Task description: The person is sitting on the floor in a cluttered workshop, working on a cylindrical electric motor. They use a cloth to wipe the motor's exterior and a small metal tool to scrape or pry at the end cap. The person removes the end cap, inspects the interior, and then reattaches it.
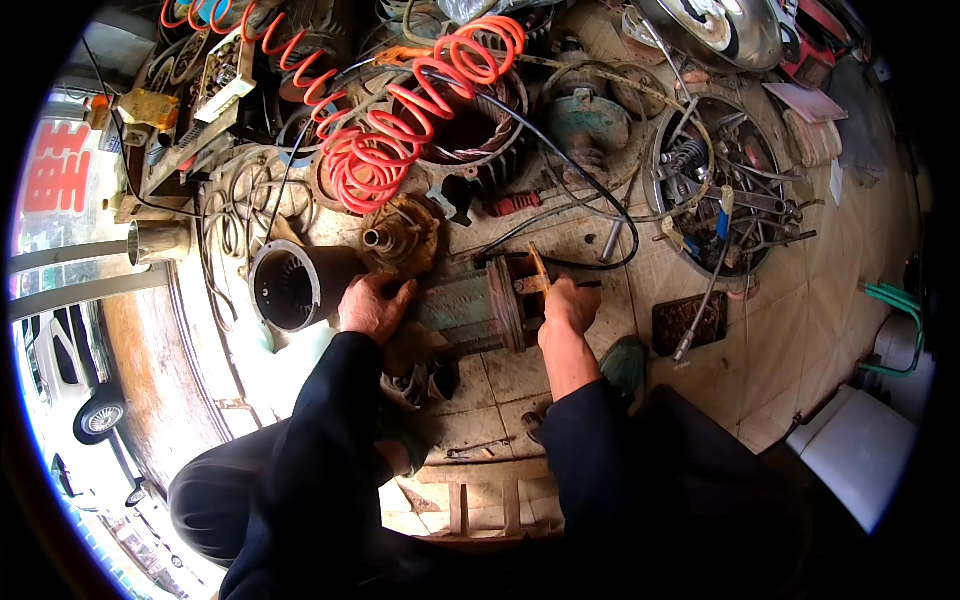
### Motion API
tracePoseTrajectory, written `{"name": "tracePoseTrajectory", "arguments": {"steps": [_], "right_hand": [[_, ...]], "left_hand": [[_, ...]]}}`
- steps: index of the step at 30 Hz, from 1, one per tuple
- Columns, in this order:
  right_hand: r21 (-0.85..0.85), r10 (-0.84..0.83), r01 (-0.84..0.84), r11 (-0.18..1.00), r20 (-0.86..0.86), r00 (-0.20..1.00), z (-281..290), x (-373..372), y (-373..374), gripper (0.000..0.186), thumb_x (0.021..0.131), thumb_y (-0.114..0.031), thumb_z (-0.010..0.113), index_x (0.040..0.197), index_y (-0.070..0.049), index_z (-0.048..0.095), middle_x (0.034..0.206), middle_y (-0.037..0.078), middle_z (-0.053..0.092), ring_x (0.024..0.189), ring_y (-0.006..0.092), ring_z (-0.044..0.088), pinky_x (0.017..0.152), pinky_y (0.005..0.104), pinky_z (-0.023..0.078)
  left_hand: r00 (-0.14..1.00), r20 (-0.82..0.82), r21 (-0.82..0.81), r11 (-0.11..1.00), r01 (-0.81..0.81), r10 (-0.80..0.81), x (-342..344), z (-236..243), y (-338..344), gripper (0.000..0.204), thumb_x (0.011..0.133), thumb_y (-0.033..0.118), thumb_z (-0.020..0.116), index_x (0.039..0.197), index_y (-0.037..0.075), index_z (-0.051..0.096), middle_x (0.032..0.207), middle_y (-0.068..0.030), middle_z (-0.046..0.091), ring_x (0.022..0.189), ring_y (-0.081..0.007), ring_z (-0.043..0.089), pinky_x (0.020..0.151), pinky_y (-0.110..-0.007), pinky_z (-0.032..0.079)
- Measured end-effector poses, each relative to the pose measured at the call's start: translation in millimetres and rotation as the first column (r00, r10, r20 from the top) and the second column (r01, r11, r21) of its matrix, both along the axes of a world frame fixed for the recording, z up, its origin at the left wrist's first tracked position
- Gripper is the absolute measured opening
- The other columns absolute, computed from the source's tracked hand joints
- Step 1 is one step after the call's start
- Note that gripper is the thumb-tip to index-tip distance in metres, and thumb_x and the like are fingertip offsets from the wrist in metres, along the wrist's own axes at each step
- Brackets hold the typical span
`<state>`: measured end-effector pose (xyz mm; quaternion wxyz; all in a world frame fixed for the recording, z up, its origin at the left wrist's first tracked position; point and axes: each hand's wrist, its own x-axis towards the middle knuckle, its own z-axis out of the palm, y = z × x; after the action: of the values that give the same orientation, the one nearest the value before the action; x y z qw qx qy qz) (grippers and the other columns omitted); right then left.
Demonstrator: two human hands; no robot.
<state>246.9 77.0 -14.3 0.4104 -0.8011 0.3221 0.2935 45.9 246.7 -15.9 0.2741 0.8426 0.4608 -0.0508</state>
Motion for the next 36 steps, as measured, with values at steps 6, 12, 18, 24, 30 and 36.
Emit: {"name": "tracePoseTrajectory", "arguments": {"steps": [6,12,18,24,30,36], "right_hand": [[0.006,-0.003,0.003,1.0,-0.014,1.0,7,-1,3,0.04,0.098,-0.016,0.058,0.117,0.019,0.057,0.125,0.035,0.062,0.112,0.0417,0.066,0.089,0.0471,0.055],[0.005,-0.027,0.027,1.0,-0.006,1.0,4,-1,3,0.039,0.098,-0.016,0.058,0.116,0.019,0.058,0.124,0.034,0.063,0.109,0.0409,0.067,0.086,0.0475,0.054],[0.036,-0.038,0.038,0.999,0.006,0.999,0,-1,0,0.038,0.097,-0.015,0.058,0.114,0.019,0.059,0.122,0.033,0.064,0.107,0.0401,0.068,0.085,0.0473,0.054],[0.017,-0.034,0.034,0.999,0.006,0.999,-3,-1,0,0.036,0.095,-0.014,0.058,0.111,0.018,0.06,0.12,0.033,0.065,0.107,0.0404,0.069,0.085,0.0462,0.054],[0.018,-0.018,0.018,1.0,0.011,1.0,-2,-2,1,0.036,0.095,-0.013,0.057,0.111,0.019,0.059,0.119,0.034,0.065,0.106,0.0393,0.069,0.084,0.0451,0.054],[0.014,-0.011,0.011,1.0,-0.028,1.0,1,-1,1,0.039,0.099,-0.015,0.057,0.116,0.02,0.056,0.123,0.034,0.063,0.107,0.039,0.068,0.084,0.0475,0.054]], "left_hand": [[1.0,-0.023,0.01,1.0,-0.005,0.006,-4,-1,0,0.04,0.085,0.044,0.072,0.102,0.008,0.079,0.103,-0.0175,0.074,0.102,-0.0353,0.068,0.09,-0.044,0.054],[1.0,-0.028,-0.001,1.0,0.001,-0.001,-3,-3,1,0.044,0.085,0.049,0.07,0.102,0.008,0.078,0.103,-0.0154,0.074,0.104,-0.0351,0.067,0.091,-0.046,0.053],[1.0,-0.025,-0.005,1.0,0.01,-0.01,-2,-1,0,0.044,0.086,0.048,0.07,0.101,0.008,0.078,0.103,-0.0162,0.074,0.103,-0.036,0.067,0.09,-0.046,0.054],[1.0,-0.019,-0.001,1.0,0.015,-0.015,-2,-1,0,0.043,0.086,0.048,0.07,0.101,0.008,0.078,0.101,-0.0172,0.073,0.104,-0.0359,0.067,0.09,-0.046,0.053],[1.0,-0.014,0.003,1.0,0.013,-0.013,-3,0,1,0.041,0.086,0.045,0.071,0.101,0.008,0.079,0.101,-0.0178,0.074,0.103,-0.0358,0.067,0.09,-0.045,0.053],[1.0,-0.024,-0.016,1.0,-0.005,0.005,0,2,-1,0.039,0.087,0.043,0.071,0.102,0.008,0.079,0.102,-0.0179,0.074,0.101,-0.0353,0.068,0.09,-0.044,0.054]]}}
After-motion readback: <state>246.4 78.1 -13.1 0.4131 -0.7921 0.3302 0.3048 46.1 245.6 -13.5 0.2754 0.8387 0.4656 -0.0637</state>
